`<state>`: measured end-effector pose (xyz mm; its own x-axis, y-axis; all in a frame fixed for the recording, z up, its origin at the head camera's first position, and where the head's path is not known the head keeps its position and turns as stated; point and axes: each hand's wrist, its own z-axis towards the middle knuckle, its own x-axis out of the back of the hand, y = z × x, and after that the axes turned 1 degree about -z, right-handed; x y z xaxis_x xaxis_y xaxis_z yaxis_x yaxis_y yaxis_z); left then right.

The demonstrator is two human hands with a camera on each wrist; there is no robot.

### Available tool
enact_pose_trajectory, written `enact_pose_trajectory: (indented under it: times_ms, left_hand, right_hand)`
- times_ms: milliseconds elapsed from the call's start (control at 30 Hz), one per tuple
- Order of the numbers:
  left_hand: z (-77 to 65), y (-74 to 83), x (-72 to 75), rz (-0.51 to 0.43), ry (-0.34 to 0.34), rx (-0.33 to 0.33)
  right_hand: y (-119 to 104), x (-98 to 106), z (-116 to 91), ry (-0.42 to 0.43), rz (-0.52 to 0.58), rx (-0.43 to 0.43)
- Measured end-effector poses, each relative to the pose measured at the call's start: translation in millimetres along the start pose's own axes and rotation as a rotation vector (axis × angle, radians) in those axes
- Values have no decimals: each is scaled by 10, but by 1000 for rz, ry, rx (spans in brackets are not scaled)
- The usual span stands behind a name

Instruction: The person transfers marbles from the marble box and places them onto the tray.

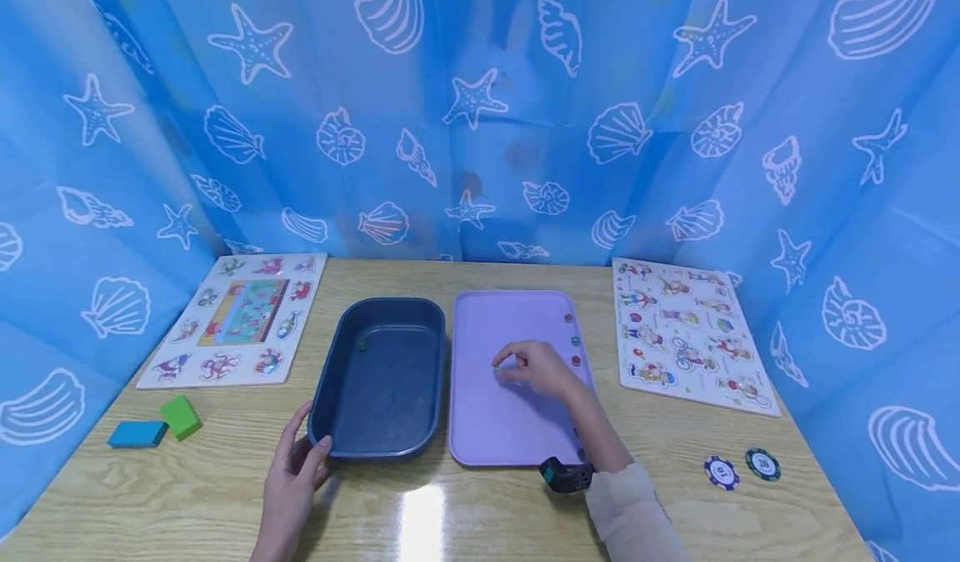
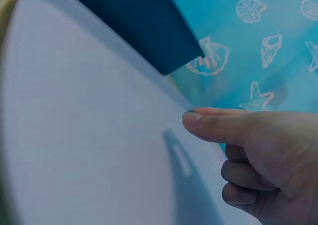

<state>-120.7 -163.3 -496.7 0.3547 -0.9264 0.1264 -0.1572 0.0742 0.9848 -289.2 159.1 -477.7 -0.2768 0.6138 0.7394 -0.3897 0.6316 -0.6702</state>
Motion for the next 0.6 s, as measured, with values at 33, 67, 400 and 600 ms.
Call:
enact_pose_trajectory:
  times_ms: [33,67,400,600]
  left_hand:
    - [0,0,0,2,0,3]
    - [1,-1,0,0,-1,2]
    - [21,-39,12,-13,-5,-6]
    - [28,-48,10,-22,-7,-27]
  right_hand:
    - [31,-18,-5,-1,-1,-10]
    - [58,-36,-8,-2,-5,-14]
    - [12,-41,-6,54,-10,-29]
    - [-352,43,145,122,30,103]
